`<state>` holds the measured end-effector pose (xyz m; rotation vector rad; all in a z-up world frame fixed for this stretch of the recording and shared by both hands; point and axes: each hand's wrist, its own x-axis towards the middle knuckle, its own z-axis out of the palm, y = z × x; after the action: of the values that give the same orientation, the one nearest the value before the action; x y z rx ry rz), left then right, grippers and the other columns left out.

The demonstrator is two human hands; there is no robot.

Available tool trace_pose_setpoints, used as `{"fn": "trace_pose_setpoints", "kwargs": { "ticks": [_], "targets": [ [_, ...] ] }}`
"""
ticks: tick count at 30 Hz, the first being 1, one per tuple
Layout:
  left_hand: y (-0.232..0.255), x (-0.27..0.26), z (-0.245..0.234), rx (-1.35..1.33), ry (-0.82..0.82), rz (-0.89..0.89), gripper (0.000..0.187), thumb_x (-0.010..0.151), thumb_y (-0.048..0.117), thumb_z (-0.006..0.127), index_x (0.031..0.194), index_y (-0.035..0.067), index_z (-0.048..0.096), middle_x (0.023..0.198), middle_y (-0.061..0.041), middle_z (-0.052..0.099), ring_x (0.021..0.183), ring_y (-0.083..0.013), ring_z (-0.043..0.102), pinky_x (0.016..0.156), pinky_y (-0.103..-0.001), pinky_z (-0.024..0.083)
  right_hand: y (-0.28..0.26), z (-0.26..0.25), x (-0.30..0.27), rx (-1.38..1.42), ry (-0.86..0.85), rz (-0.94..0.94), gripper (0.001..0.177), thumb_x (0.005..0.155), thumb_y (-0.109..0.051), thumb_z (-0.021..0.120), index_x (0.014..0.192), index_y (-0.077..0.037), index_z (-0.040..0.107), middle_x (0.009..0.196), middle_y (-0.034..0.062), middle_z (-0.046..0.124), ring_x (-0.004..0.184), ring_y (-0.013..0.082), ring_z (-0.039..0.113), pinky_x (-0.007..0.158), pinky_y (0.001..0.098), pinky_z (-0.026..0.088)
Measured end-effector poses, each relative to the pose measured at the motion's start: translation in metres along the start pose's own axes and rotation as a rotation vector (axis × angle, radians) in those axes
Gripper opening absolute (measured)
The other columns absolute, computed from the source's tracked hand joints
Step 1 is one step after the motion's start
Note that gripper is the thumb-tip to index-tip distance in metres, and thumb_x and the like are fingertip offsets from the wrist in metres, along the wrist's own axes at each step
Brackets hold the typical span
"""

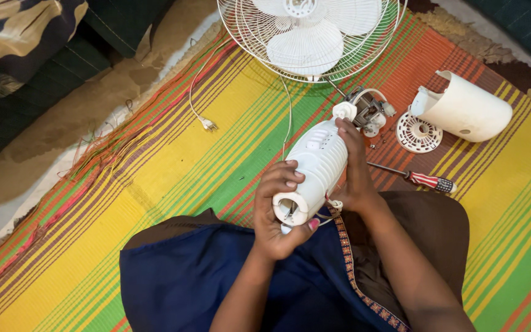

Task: The person disassembles a white pedestal fan, removes the motor housing, and uses a screwdriver to adjust internal components. They then reassemble the fan body and secure it with screws.

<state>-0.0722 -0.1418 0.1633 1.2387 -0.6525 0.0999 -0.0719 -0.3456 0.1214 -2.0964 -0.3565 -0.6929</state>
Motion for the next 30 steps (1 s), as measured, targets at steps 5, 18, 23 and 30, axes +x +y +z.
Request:
{"fn": "trace_pose_setpoints", "kwargs": {
  "ticks": [5, 18, 23, 30],
  "targets": [
    [0.000, -0.002, -0.004, 0.017, -0.009, 0.006, 0.063, 0.073, 0.004, 0.078, 0.129, 0.013, 0.051, 0.128, -0.010, 0.059, 0.134, -0.0307, 0.052, 0.126, -0.050, 0.035, -0.011, -0.002, 0.003, -0.044, 0.034, -0.088, 0.091, 0.083, -0.053, 0.075, 0.154, -0.010, 0.036, 0.157, 0.0184, 0.046, 0.153, 0.0404, 0.042, 0.130, 0.0544, 0.030],
    [0.015, 0.010, -0.020, 0.262, -0.116, 0.095, 0.074, 0.069, 0.018, 0.090, 0.131, 0.011, 0.050, 0.135, -0.015, 0.060, 0.138, -0.0358, 0.055, 0.122, -0.053, 0.043, -0.036, 0.010, 0.005, -0.202, 0.064, -0.207, 0.067, 0.101, -0.055, 0.055, 0.140, -0.002, 0.045, 0.142, 0.0214, 0.056, 0.137, 0.0419, 0.055, 0.120, 0.0594, 0.037],
    [0.020, 0.019, -0.033, 0.386, -0.220, 0.209, 0.089, 0.068, 0.026, 0.099, 0.135, 0.009, 0.043, 0.138, -0.021, 0.056, 0.138, -0.0412, 0.055, 0.121, -0.058, 0.044, -0.039, 0.006, 0.011, -0.193, -0.002, -0.206, 0.068, 0.097, -0.053, 0.058, 0.140, -0.001, 0.048, 0.143, 0.0209, 0.057, 0.138, 0.0409, 0.055, 0.120, 0.0582, 0.037],
    [0.013, 0.014, -0.033, 0.476, -0.122, 0.258, 0.079, 0.073, 0.011, 0.097, 0.132, 0.007, 0.045, 0.133, -0.021, 0.060, 0.133, -0.0429, 0.061, 0.116, -0.056, 0.052, -0.046, 0.007, 0.015, -0.162, -0.098, -0.157, 0.076, 0.092, -0.049, 0.066, 0.146, 0.000, 0.045, 0.152, 0.0208, 0.049, 0.146, 0.0413, 0.046, 0.123, 0.0574, 0.034]
  ]
}}
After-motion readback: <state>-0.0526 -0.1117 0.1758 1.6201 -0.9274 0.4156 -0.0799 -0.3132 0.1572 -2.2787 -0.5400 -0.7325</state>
